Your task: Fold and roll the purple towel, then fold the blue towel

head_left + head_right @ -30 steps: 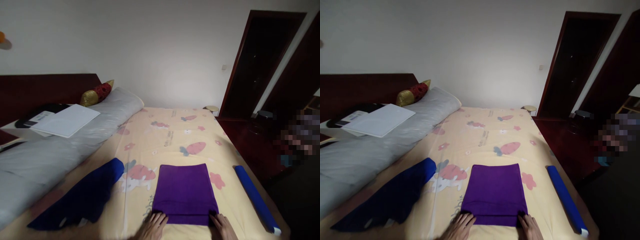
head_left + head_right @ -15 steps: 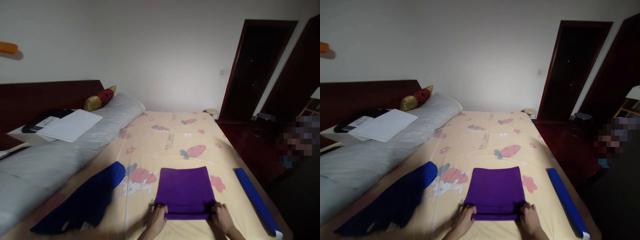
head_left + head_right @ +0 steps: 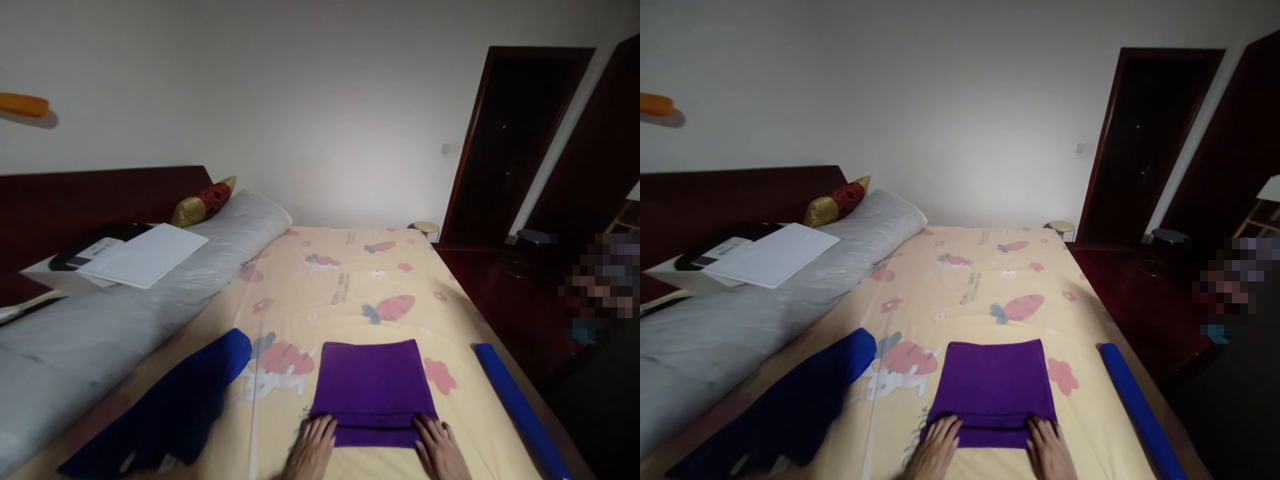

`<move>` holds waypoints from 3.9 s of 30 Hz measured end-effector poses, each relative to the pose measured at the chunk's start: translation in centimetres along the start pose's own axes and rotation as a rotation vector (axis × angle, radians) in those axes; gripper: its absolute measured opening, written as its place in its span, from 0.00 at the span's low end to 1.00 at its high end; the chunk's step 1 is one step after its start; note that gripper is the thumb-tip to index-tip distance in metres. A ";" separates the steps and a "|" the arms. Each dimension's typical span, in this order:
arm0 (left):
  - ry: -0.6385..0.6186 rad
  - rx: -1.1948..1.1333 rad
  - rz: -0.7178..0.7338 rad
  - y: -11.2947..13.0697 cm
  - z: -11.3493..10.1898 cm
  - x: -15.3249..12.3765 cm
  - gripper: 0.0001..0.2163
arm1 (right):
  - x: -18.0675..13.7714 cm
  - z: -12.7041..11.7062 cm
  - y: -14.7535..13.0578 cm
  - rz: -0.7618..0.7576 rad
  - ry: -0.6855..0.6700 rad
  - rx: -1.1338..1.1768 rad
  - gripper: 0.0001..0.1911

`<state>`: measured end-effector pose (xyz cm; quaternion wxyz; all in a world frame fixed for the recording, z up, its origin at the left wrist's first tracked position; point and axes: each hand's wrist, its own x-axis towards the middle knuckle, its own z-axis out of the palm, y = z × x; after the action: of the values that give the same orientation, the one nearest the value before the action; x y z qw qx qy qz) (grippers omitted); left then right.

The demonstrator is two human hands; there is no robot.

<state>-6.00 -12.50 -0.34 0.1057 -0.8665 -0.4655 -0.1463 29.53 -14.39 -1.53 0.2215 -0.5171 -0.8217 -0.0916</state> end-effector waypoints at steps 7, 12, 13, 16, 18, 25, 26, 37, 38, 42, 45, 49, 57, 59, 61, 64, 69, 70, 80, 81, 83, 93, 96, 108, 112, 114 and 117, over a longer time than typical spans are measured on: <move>0.065 0.184 -0.056 2.0 1.5 0.6 0.25 | 0.6 1.1 -3.1 -0.057 0.152 -0.077 0.23; 0.128 0.072 0.102 5.5 2.0 3.2 0.20 | 3.6 1.1 -6.4 -0.198 0.008 0.024 0.23; 0.134 0.090 0.095 4.5 1.5 2.8 0.20 | 3.2 0.6 -5.3 -0.147 -0.015 0.019 0.23; 0.134 0.199 -0.022 -0.1 -0.5 0.2 0.19 | 0.2 -0.8 0.1 0.039 -0.079 -0.029 0.24; 0.137 0.261 -0.101 -2.2 -1.1 -1.3 0.20 | -1.6 -1.3 2.6 0.129 -0.117 -0.042 0.25; 0.120 0.177 0.090 4.8 1.6 2.6 0.22 | 2.2 0.7 -4.1 0.043 -0.270 0.151 0.26; 0.120 0.171 0.118 5.7 1.9 3.4 0.22 | 2.8 1.2 -4.9 0.007 -0.282 0.177 0.27; 0.235 0.254 -0.150 -0.7 0.9 0.6 0.23 | -1.8 2.4 3.1 0.315 -0.098 0.015 0.24; 0.207 0.210 -0.093 0.6 1.1 1.5 0.24 | -0.5 2.2 1.7 0.270 -0.151 0.081 0.25; 0.067 0.024 0.087 4.7 2.2 5.1 0.23 | 4.4 1.2 -3.1 0.147 -0.362 0.297 0.27; -0.015 0.014 -0.080 3.3 2.1 5.1 0.23 | 4.5 0.8 -2.0 0.324 -0.344 0.245 0.27; 0.009 0.069 -0.232 0.6 0.3 3.9 0.24 | 2.7 -0.4 0.7 0.462 -0.256 0.153 0.26; -0.176 -0.196 0.074 5.5 -1.0 6.6 0.25 | 6.5 -2.2 -3.7 0.246 -0.520 0.383 0.28; -0.237 -0.181 -0.026 3.8 -0.9 6.1 0.22 | 5.6 -1.6 -1.8 0.374 -0.492 0.276 0.30; -0.260 -0.148 -0.137 1.7 -0.8 5.1 0.21 | 4.2 -1.2 0.8 0.479 -0.460 0.160 0.31; -0.175 -0.062 -0.233 0.5 -0.5 4.3 0.22 | 3.2 -1.3 2.2 0.514 -0.410 0.094 0.32; -0.022 -0.058 -0.080 4.5 0.8 6.1 0.22 | 6.1 -2.2 -3.3 0.169 -0.494 0.436 0.28; -0.024 -0.079 -0.032 4.9 1.1 6.4 0.23 | 6.7 -2.2 -4.2 0.119 -0.523 0.475 0.28; 0.077 0.186 -0.259 -4.3 -2.0 1.7 0.24 | 1.4 -1.0 4.1 0.445 -0.295 0.064 0.30; 0.088 0.209 -0.220 -4.4 -2.9 1.4 0.25 | 0.5 -1.0 4.2 0.406 -0.257 0.052 0.29; 0.077 0.232 -0.045 -3.7 -4.5 1.3 0.26 | -1.0 -0.7 3.8 0.291 -0.202 0.044 0.26; 0.014 0.158 0.264 0.2 -0.3 0.1 0.24 | -3.8 2.7 1.6 -0.182 -0.001 -0.032 0.29; 0.024 0.197 0.271 -1.8 0.6 -1.3 0.31 | -3.2 1.2 3.0 -0.163 -0.075 0.044 0.26; 0.009 0.030 0.036 -3.9 -1.8 -0.9 0.19 | 1.7 -4.2 2.8 0.352 -0.378 0.454 0.12; -0.168 -0.164 -0.280 -4.0 -2.7 0.0 0.14 | 0.8 -3.3 4.5 0.417 -0.380 0.477 0.12; -0.221 -0.151 -0.388 -4.0 -2.6 0.1 0.16 | 0.6 -3.3 4.8 0.409 -0.369 0.461 0.13; -0.161 -0.034 -0.258 -2.9 -1.6 0.1 0.25 | 0.7 -3.5 3.2 0.367 -0.307 0.346 0.18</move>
<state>-8.61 -11.41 1.36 0.0338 -0.8101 -0.5773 -0.0964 33.11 -13.72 1.62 0.1922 -0.6196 -0.7416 0.1706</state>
